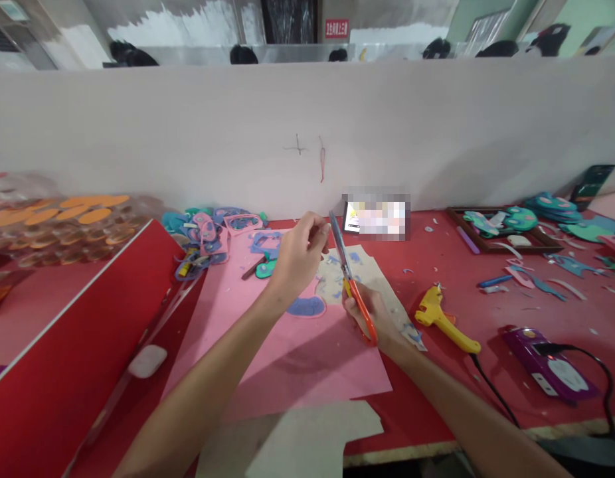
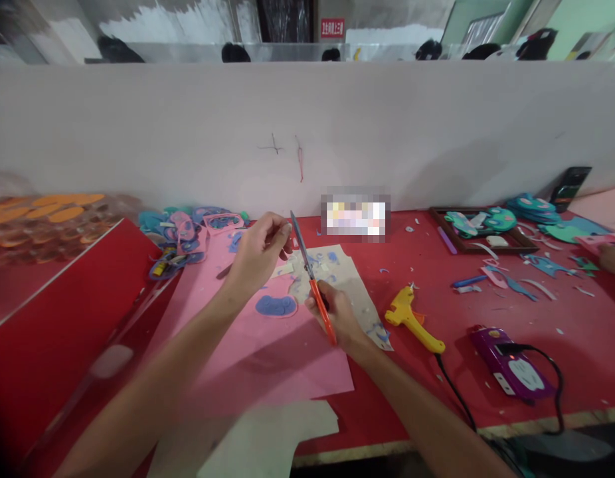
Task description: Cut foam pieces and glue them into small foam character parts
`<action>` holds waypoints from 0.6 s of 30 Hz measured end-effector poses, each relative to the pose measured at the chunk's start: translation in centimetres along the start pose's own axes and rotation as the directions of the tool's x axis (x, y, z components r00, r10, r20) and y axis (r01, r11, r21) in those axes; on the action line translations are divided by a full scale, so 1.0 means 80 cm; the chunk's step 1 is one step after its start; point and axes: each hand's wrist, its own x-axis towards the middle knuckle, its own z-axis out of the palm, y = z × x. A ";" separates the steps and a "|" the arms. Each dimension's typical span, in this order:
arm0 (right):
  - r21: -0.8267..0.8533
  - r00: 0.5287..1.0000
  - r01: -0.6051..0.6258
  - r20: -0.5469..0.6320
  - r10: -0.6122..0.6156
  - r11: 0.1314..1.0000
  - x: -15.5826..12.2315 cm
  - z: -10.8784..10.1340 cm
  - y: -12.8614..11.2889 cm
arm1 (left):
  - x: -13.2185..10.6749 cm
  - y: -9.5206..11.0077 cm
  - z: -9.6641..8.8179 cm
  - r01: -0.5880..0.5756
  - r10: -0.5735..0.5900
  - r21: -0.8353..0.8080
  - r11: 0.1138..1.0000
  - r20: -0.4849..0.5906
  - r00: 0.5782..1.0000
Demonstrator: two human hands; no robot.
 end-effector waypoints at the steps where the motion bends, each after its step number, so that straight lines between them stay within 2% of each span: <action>1: 0.001 1.000 0.009 -0.003 -0.009 1.000 0.000 0.001 0.001 | 0.000 0.000 0.000 0.008 -0.008 -0.011 1.000 0.011 1.000; 8: 0.037 0.999 -0.035 0.003 0.035 0.999 -0.001 0.001 -0.003 | -0.001 0.002 0.003 0.044 -0.045 0.011 0.999 0.036 0.998; 18: 0.114 0.998 0.026 0.061 -0.033 0.993 -0.001 0.001 0.003 | -0.003 0.006 0.002 0.051 -0.052 0.015 0.999 0.023 0.998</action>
